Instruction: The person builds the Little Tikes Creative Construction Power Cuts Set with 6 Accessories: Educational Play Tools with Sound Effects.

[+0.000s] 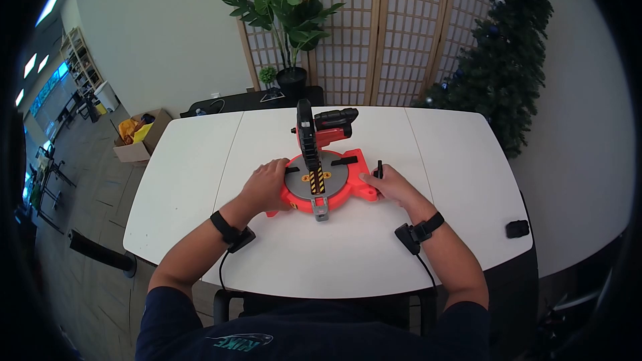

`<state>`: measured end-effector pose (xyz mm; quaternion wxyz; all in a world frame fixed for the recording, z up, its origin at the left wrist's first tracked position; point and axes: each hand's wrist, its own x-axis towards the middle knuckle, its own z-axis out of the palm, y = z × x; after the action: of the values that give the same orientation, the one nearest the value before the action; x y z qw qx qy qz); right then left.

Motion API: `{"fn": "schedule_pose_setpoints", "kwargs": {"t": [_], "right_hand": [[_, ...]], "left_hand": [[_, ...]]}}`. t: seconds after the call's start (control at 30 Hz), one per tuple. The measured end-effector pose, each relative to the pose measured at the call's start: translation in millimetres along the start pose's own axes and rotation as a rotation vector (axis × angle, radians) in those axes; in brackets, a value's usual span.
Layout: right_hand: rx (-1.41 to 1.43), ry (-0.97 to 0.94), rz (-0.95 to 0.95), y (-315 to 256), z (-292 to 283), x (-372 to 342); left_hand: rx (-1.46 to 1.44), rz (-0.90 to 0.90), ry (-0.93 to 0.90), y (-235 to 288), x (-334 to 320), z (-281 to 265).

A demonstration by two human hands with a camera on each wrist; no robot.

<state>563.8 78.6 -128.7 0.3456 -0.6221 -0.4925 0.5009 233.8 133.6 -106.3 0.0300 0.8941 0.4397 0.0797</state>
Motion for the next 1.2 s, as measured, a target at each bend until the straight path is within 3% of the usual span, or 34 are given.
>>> {"fn": "schedule_pose_setpoints", "kwargs": {"t": [0.33,0.4,0.53,0.6,0.63,0.7,0.77,0.83,0.9,0.97,1.13,1.2], "right_hand": [[-0.034,0.131,-0.084,1.4,-5.8,-3.2],[-0.667,0.417,-0.386,8.7,-16.6,0.3],[-0.678,0.486,-0.425,-28.5,-4.1,-35.5],[-0.473,0.262,-0.215,-45.9,4.4,-54.1],[-0.473,0.261,-0.215,-40.8,5.5,-53.5],[-0.277,-0.018,-0.229,-25.1,8.2,-52.8],[-0.291,-0.082,-0.204,-27.8,18.0,-62.0],[-0.213,-0.271,-0.125,-32.5,29.1,-72.3],[-0.100,-0.314,-0.178,-28.4,41.7,-77.9],[0.015,-0.403,-0.106,-29.2,47.6,-81.3],[-0.091,-0.481,-0.056,-15.2,55.1,-68.2],[0.139,-0.513,0.015,-10.2,61.3,-68.6]], "left_hand": [[-0.004,-0.038,-0.120,0.1,6.0,-12.0],[-0.012,-0.055,-0.141,0.4,6.6,-13.3],[-0.013,-0.054,-0.137,-0.8,7.1,-13.7],[-0.022,-0.056,-0.146,-0.5,7.3,-16.0],[-0.022,-0.056,-0.145,-1.0,7.2,-15.9],[-0.027,-0.050,-0.137,-1.7,7.5,-15.2],[-0.024,-0.052,-0.139,-1.2,7.4,-15.4],[-0.020,-0.055,-0.140,-1.0,7.3,-15.1],[-0.019,-0.049,-0.131,-1.4,7.4,-14.1],[-0.014,-0.049,-0.131,-2.6,8.1,-13.1],[-0.012,-0.050,-0.131,-2.7,8.6,-12.1],[-0.039,-0.043,-0.119,-2.2,7.8,-13.3]]}}
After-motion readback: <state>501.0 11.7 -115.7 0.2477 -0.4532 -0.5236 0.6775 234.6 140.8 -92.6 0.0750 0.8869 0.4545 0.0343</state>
